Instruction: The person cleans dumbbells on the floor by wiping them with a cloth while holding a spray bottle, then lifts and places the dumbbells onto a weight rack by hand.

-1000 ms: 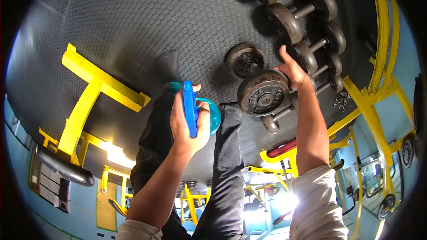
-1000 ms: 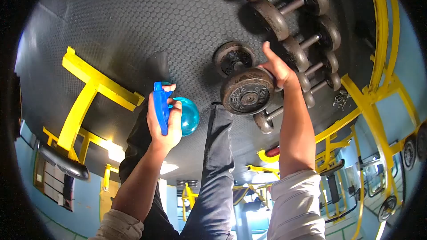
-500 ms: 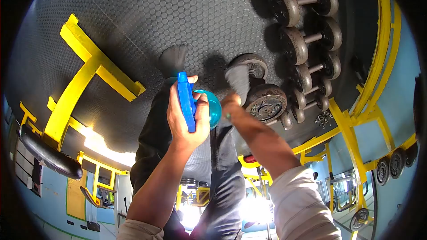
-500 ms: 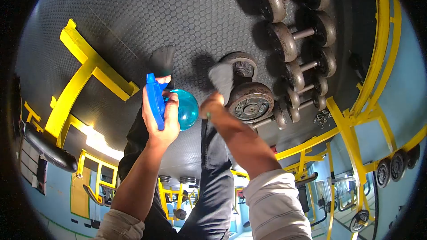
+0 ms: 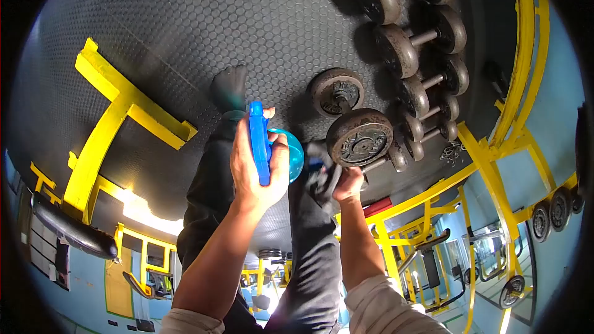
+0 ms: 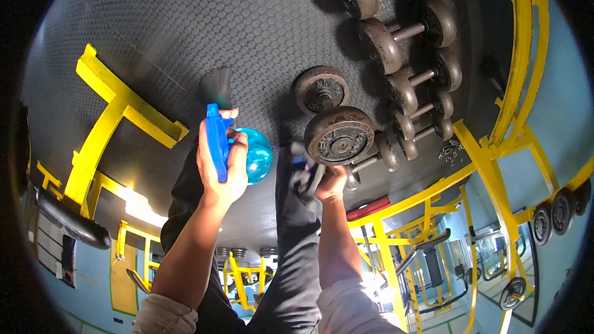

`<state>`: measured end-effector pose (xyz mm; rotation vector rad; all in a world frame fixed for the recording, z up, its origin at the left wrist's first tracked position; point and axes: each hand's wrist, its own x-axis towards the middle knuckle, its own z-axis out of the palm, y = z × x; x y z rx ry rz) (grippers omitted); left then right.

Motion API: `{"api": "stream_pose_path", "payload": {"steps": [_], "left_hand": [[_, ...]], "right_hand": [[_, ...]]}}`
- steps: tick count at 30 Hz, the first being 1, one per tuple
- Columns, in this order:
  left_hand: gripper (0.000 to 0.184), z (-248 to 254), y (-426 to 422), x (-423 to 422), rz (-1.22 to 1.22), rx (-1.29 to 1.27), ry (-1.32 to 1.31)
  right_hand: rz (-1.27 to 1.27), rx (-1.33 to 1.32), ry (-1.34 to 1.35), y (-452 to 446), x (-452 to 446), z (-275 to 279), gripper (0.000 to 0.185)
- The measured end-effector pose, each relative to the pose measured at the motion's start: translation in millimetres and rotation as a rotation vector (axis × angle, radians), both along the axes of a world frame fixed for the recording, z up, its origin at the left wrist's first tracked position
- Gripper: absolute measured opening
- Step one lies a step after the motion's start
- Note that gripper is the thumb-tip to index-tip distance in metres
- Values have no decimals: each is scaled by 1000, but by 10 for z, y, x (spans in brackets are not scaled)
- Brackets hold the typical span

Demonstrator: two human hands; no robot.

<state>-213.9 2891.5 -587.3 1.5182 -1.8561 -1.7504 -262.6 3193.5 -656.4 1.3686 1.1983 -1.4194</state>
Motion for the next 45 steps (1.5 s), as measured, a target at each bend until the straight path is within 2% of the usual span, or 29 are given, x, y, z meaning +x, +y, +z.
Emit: {"api": "stream_pose_path", "payload": {"steps": [1,2,5,6,7,8,9,10,11,13,14,15,17,19,21,22,23,24,25,26,27,28,29,35,37,39,42,43,45], "left_hand": [[46,3,12,-12,-9,-5,3],[46,13,17,-17,-42,-31,-9],[45,14,29,-8,-81,-27,-26],[41,32,13,-36,-81,-16,-24],[37,42,-9,-58,-73,-12,-23],[37,60,-11,-63,-106,-9,-106],[38,31,18,-49,-97,-32,-93],[38,56,-19,-47,-122,9,-108],[39,90,-64,-50,-145,54,-123],[39,71,-101,-46,-113,34,-96],[39,68,-117,-38,-94,46,-85],[39,71,-129,-30,-76,58,-75],[40,59,-140,-3,-113,-2,-66],[40,84,-220,-2,-111,43,-81],[50,42,-272,-26,10,10,-100],[49,49,-327,-26,43,49,-113],[49,57,-364,-17,53,44,-108],[49,58,-388,-11,70,62,-124],[48,52,-412,-13,85,81,-137],[48,56,-434,-26,128,93,-101],[48,39,-449,-16,132,95,-98],[44,27,-446,9,132,71,-94],[40,23,-429,35,129,50,-93],[40,33,-417,59,69,74,-60],[45,12,-395,73,83,67,-52],[44,64,-403,70,54,152,-90],[44,43,-303,100,8,175,-84],[44,47,-259,92,48,228,-84],[44,75,-221,92,-38,225,-81]], "right_hand": [[-155,-4,82,-136,-77,10,42],[-161,85,241,-141,-132,-191,45],[-236,-339,211,20,-422,-412,56],[-233,-381,189,52,-527,-428,57],[-224,-430,163,45,-669,-461,58],[-53,-198,154,121,-798,-560,57],[50,-299,207,641,-901,-998,62],[99,-496,51,710,-1205,-1138,71],[241,-504,-101,218,-1477,-882,84],[271,-459,-277,-563,-1864,-715,96],[490,-552,-399,-658,-2101,-857,96],[506,-701,-570,-935,-2233,-959,82],[1454,-420,-82,-1560,-2132,-833,63],[1727,-378,-472,-1906,-1744,-1017,47],[2388,-807,-557,-1744,-1323,-1467,50],[2976,-554,-453,-1984,-989,-1192,39],[3110,-411,-512,-1778,-686,-1210,32],[3151,-396,-703,-1824,-496,-1091,29],[3165,-408,-324,-576,227,-1743,33],[3172,-397,-322,-700,183,-1733,33],[3113,-281,-211,-1222,380,-2036,34],[3043,-176,-113,-1123,380,-1817,35],[2964,-79,-26,-763,498,-1247,37],[2351,448,444,-1117,605,-767,49],[1946,612,908,-1749,173,-523,50],[1783,658,1167,-1955,-17,-632,58],[1681,780,1182,-1763,12,-1122,69],[1687,904,1244,-1498,62,-1424,70],[1792,860,1341,-1146,51,-1596,68]]}}
